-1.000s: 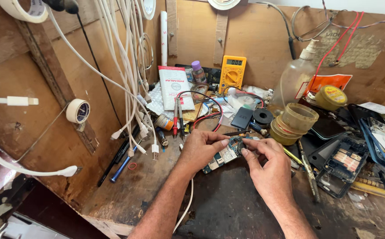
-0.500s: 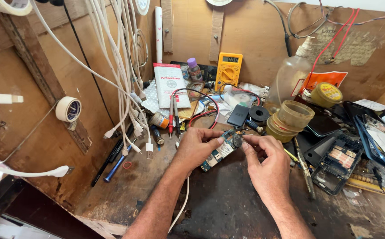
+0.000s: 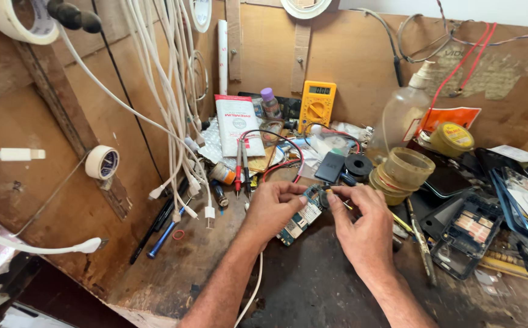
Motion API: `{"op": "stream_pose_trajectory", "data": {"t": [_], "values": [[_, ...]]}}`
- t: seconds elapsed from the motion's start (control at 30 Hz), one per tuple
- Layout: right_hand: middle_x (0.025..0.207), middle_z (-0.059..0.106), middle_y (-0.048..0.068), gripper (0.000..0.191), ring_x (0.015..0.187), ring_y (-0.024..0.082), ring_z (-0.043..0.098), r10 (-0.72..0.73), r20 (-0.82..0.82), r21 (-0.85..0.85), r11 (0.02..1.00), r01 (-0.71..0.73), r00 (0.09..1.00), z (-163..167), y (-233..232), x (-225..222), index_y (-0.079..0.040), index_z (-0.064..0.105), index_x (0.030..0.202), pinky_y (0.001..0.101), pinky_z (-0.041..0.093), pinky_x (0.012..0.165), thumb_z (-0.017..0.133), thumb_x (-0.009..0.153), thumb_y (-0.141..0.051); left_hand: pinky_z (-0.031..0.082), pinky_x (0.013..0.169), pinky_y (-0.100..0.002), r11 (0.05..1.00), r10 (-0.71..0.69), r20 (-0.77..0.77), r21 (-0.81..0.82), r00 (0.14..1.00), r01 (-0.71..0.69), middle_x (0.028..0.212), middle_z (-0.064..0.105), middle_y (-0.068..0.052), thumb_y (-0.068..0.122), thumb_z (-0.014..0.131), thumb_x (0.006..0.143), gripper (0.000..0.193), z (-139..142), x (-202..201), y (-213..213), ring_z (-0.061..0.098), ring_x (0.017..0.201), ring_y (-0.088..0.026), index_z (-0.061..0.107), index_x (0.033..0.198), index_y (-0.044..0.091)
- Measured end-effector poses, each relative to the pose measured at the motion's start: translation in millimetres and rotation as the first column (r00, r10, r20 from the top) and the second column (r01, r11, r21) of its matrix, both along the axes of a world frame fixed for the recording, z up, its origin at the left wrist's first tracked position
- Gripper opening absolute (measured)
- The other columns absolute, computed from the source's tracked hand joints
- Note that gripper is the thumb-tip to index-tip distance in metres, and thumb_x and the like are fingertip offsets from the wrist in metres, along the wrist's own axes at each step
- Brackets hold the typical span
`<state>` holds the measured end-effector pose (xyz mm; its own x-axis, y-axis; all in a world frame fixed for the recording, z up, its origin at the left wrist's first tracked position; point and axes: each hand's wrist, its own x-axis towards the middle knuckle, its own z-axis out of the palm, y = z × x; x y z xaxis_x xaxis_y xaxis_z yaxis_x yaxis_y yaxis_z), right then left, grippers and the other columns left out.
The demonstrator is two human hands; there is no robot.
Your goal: The person uses a purple tool to manipulate small components on a mobile phone circuit board and then handles a black plastic housing piece on a cluttered workbench.
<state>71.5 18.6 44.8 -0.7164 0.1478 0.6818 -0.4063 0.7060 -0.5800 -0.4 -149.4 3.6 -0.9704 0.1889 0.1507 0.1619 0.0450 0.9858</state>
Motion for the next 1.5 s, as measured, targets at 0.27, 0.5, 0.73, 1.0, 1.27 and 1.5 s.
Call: {"op": "stream_pose_trajectory", "data": {"t": [0.27,0.5,0.73,1.0,1.27,1.5], "values": [[0.090,0.070,0.006,0.011,0.077,0.019,0.062,-0.036,-0.025,-0.079,0.996,0.034,0.999,-3.9,14.0,1.8,-0.005,0.077,0.100,0.0323,0.051,0.065,0.075,0.091,-0.010,0.056,0.070,-0.025,0.995,-0.093,-0.005,0.031,0.996,0.094,0.090,0.079,-0.004,0.006,0.071,0.085,0.031,5.9,-17.1,7.2,0.069,0.076,-0.006,0.076,0.114,-0.003],[0.091,0.071,0.007,0.010,0.078,0.019,0.062,-0.054,-0.004,-0.093,0.994,0.054,0.999,-7.1,19.0,-6.6,-0.005,0.077,0.100,0.0323,0.050,0.063,0.074,0.091,-0.010,0.054,0.071,-0.025,0.967,-0.235,-0.008,-0.099,0.972,0.233,0.089,0.078,-0.005,0.005,0.074,0.084,0.030,4.8,-49.7,10.9,0.066,0.076,-0.006,0.079,0.113,-0.002],[0.090,0.071,0.006,0.010,0.079,0.019,0.062,-0.062,0.007,-0.085,0.994,0.062,0.998,-12.8,14.1,-14.7,-0.006,0.078,0.099,0.0321,0.050,0.063,0.075,0.090,-0.009,0.055,0.071,-0.024,0.959,-0.282,0.031,-0.019,0.959,0.282,0.091,0.078,-0.004,0.002,0.073,0.084,0.030,-0.6,-50.5,3.5,0.067,0.076,-0.006,0.079,0.113,-0.001],[0.087,0.071,0.005,0.013,0.084,0.020,0.062,-0.080,0.081,-0.025,0.996,0.083,0.993,-9.5,5.0,-7.7,-0.008,0.079,0.099,0.0332,0.051,0.066,0.078,0.087,-0.014,0.057,0.072,-0.024,0.968,-0.251,0.066,0.042,0.966,0.248,0.094,0.079,-0.005,0.003,0.073,0.086,0.029,0.2,-42.1,-3.1,0.069,0.078,-0.006,0.078,0.114,0.000],[0.095,0.071,0.006,0.021,0.098,0.026,0.061,-0.075,0.080,0.067,0.995,0.070,0.994,-13.5,1.2,-13.6,-0.010,0.080,0.103,0.0378,0.052,0.079,0.079,0.083,-0.014,0.057,0.073,-0.024,0.962,-0.268,0.063,0.060,0.961,0.265,0.096,0.080,-0.006,0.002,0.073,0.086,0.029,-6.5,-50.1,-7.2,0.070,0.079,-0.006,0.077,0.115,-0.001],[0.096,0.070,0.006,0.023,0.100,0.026,0.061,-0.065,0.095,0.074,0.996,0.058,0.993,-14.2,-0.6,-13.7,-0.012,0.080,0.105,0.0383,0.051,0.083,0.078,0.082,-0.013,0.056,0.072,-0.025,0.965,-0.260,0.059,0.017,0.964,0.260,0.093,0.079,-0.006,0.002,0.072,0.086,0.030,-3.7,-47.3,-8.7,0.069,0.077,-0.007,0.079,0.114,0.001]]}}
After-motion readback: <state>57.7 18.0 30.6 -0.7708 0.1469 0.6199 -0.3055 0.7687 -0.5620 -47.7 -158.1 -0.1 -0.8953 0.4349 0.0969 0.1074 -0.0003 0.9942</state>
